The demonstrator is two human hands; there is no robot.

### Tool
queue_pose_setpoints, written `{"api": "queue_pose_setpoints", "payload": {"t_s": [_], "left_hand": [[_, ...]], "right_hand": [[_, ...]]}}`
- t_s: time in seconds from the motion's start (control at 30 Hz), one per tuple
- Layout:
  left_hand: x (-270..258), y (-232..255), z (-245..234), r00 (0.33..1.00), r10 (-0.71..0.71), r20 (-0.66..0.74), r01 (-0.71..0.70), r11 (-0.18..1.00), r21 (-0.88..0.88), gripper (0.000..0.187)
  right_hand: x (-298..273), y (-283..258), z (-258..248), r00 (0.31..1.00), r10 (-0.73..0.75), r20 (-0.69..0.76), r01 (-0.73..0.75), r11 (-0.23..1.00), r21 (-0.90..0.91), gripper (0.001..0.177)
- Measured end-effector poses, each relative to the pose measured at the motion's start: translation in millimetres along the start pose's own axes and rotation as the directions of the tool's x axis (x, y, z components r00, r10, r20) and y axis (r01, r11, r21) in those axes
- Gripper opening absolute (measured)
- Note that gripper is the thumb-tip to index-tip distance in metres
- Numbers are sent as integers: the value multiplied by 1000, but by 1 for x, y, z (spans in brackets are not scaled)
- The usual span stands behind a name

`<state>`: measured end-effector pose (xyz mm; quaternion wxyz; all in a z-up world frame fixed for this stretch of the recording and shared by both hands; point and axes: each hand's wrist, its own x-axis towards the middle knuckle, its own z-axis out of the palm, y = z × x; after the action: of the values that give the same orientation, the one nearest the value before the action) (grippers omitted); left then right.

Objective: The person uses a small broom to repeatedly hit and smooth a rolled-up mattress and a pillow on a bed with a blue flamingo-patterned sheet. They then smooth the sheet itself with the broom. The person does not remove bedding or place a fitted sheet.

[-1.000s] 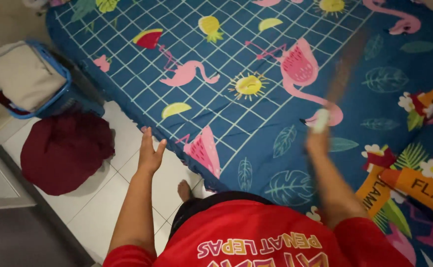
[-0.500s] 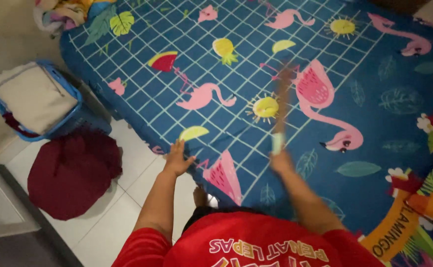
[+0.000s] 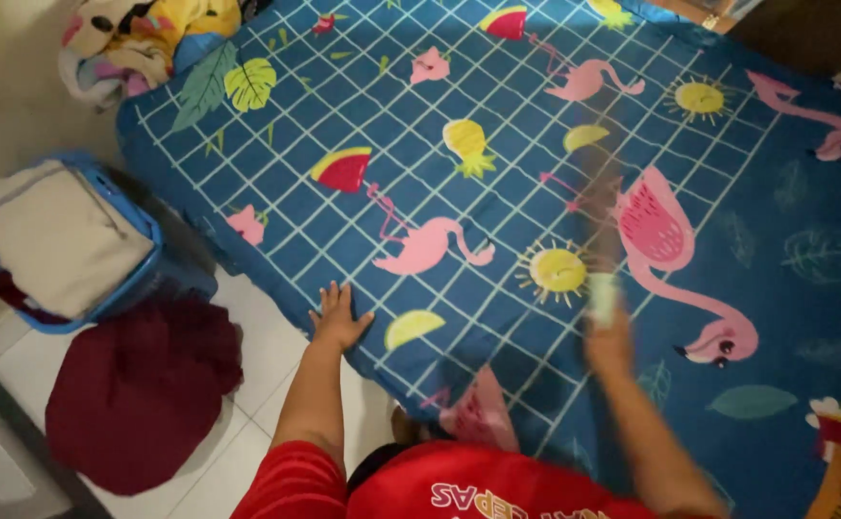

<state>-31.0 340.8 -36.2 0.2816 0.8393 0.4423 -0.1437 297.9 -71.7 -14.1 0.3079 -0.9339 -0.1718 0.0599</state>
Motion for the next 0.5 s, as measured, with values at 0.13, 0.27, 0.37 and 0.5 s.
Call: {"api": "queue_pose_setpoints", "payload": {"t_s": [0.13, 0.27, 0.37, 0.5], "left_hand": [[40, 24, -50, 998, 0, 56, -4, 997, 82, 98], [80, 40, -86, 990, -5, 138, -26, 975, 219, 111], [120, 26, -85, 990, -24, 137, -11, 969, 247, 117], [120, 24, -115, 983, -80, 162, 54, 986, 157, 134]], "right_hand": [[71, 111, -31, 853, 330, -404, -396, 914, -91, 75], [116, 189, -13, 675, 672, -304, -718, 693, -62, 58], [113, 134, 56, 930, 250, -267, -350, 825, -444, 31], [97, -7, 164, 893, -429, 138, 363, 502, -785, 32]]}}
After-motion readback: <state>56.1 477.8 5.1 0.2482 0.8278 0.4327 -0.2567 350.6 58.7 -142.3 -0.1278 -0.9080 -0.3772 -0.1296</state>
